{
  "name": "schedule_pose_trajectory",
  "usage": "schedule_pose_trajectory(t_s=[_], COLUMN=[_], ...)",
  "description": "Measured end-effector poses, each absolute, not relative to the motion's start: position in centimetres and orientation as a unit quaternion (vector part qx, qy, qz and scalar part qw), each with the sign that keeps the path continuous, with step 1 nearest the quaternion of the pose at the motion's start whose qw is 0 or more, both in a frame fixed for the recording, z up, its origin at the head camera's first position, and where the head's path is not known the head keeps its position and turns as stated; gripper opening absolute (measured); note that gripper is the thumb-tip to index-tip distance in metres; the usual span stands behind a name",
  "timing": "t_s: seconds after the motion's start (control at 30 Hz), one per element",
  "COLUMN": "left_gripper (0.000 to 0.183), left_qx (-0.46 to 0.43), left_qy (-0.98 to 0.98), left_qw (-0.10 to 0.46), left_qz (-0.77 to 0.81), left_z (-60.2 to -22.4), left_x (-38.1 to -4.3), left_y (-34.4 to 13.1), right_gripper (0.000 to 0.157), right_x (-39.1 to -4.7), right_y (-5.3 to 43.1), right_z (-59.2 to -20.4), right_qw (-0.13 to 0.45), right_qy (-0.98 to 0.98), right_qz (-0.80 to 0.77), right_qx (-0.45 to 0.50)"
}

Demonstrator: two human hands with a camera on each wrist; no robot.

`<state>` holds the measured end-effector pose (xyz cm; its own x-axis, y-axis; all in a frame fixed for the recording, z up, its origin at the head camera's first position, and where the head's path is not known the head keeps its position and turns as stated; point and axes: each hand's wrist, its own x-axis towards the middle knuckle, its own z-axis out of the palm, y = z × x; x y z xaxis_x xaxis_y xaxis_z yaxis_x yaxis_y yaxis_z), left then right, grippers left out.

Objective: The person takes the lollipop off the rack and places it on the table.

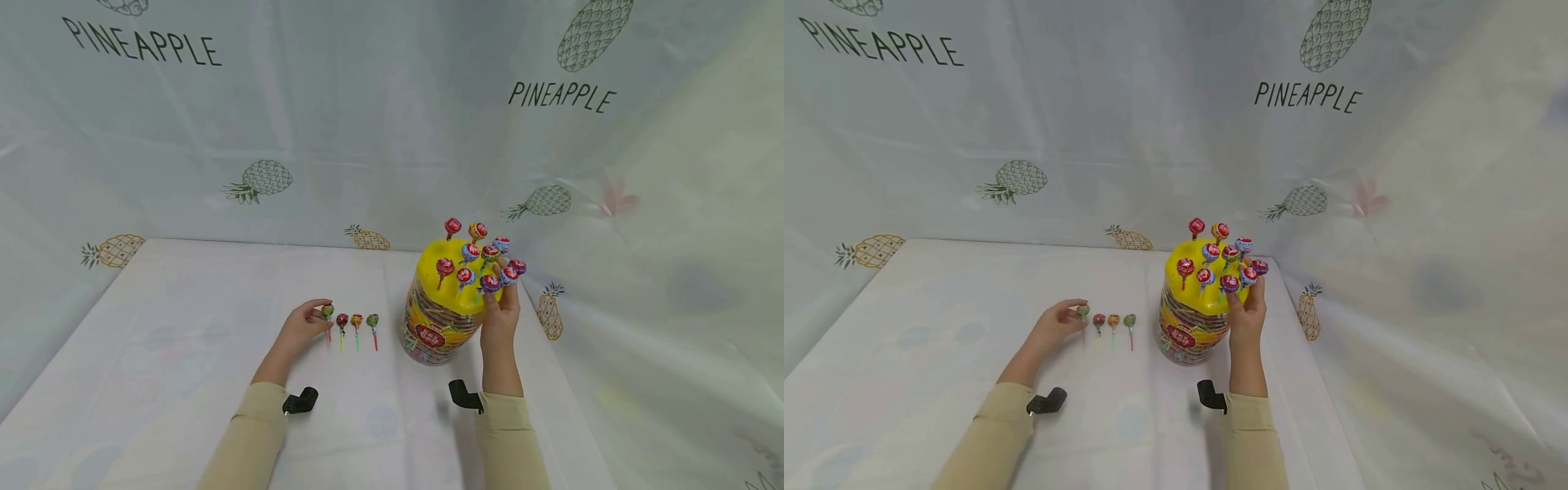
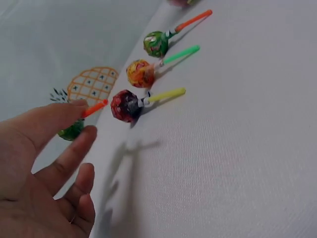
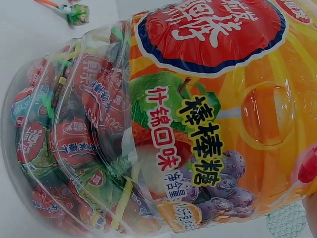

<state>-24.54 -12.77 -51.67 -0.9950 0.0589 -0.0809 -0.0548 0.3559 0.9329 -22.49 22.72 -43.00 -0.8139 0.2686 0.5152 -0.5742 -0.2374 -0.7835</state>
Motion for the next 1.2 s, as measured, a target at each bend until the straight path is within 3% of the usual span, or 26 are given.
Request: schedule_pose_trajectory(t_s=[0.23,0.9,1.2], left_gripper=[0.052,0.05,0.05], left_qx=[-0.001,-0.015,-0.016], left_qy=[0.84,0.874,0.884], left_qw=[0.079,0.08,0.073], left_qz=[0.536,0.479,0.462], left_z=[-53.1,-53.4,-53.3], left_x=[-25.0,-25.5,-25.5], left_y=[-13.4,-12.7,-12.5], right_gripper=[0.04,0.051,0.045], right_x=[-22.5,-22.3,-22.4], right_y=[22.6,22.6,22.7], right_z=[-43.1,-42.9,-43.1], right_qw=[0.273,0.269,0.274], right_qy=[-0.56,-0.562,-0.567], right_qz=[0.773,0.773,0.766], right_qx=[0.124,0.119,0.132])
